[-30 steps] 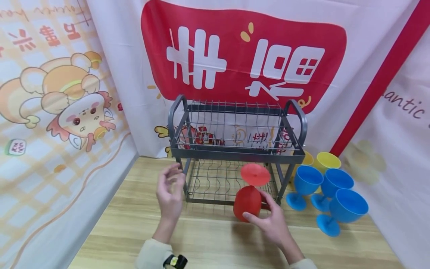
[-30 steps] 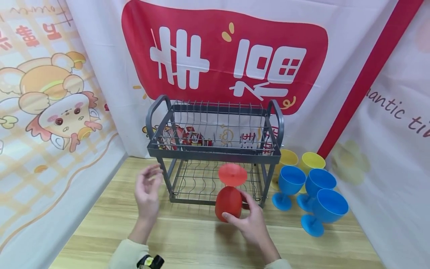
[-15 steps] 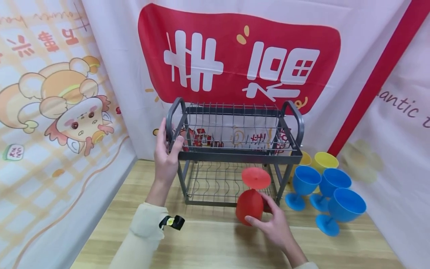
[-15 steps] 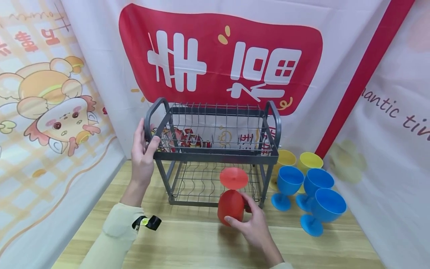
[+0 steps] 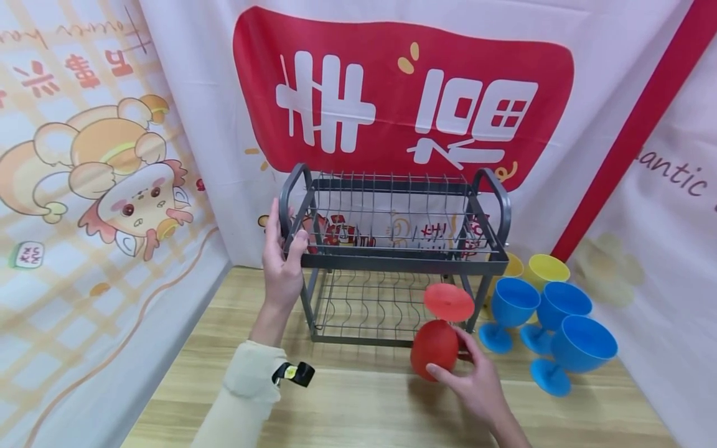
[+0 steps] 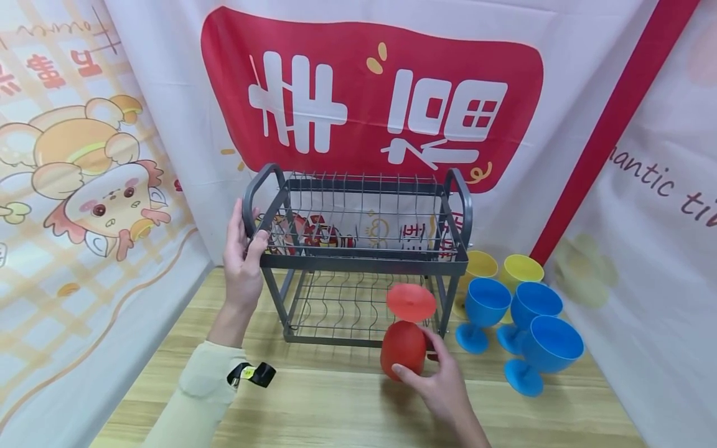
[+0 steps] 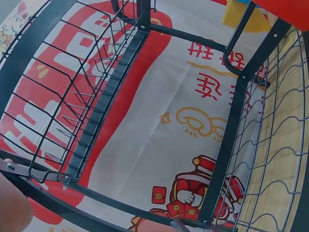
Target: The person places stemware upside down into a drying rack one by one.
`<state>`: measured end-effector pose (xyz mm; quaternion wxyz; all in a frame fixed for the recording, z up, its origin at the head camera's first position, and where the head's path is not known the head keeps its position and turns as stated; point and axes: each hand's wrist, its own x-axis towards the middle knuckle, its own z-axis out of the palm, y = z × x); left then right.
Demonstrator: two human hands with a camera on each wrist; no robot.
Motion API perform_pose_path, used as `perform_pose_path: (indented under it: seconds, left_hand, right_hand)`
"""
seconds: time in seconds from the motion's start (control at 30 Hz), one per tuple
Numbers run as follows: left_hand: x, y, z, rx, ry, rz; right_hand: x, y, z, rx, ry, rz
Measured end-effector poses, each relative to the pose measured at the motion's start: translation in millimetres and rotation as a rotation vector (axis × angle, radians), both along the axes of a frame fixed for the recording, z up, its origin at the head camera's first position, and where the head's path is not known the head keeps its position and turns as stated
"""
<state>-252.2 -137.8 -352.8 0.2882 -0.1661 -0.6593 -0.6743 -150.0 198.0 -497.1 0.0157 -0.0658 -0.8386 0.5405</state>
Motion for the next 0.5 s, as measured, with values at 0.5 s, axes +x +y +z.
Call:
perform_pose_path:
  seconds: [0.5]
  left_hand:
    - [-2.1,5.8,-4.0,0.03,0.021,0.022]
  right_hand:
    - [26.0,60.7,17.5,0.164,0.175,-0.141]
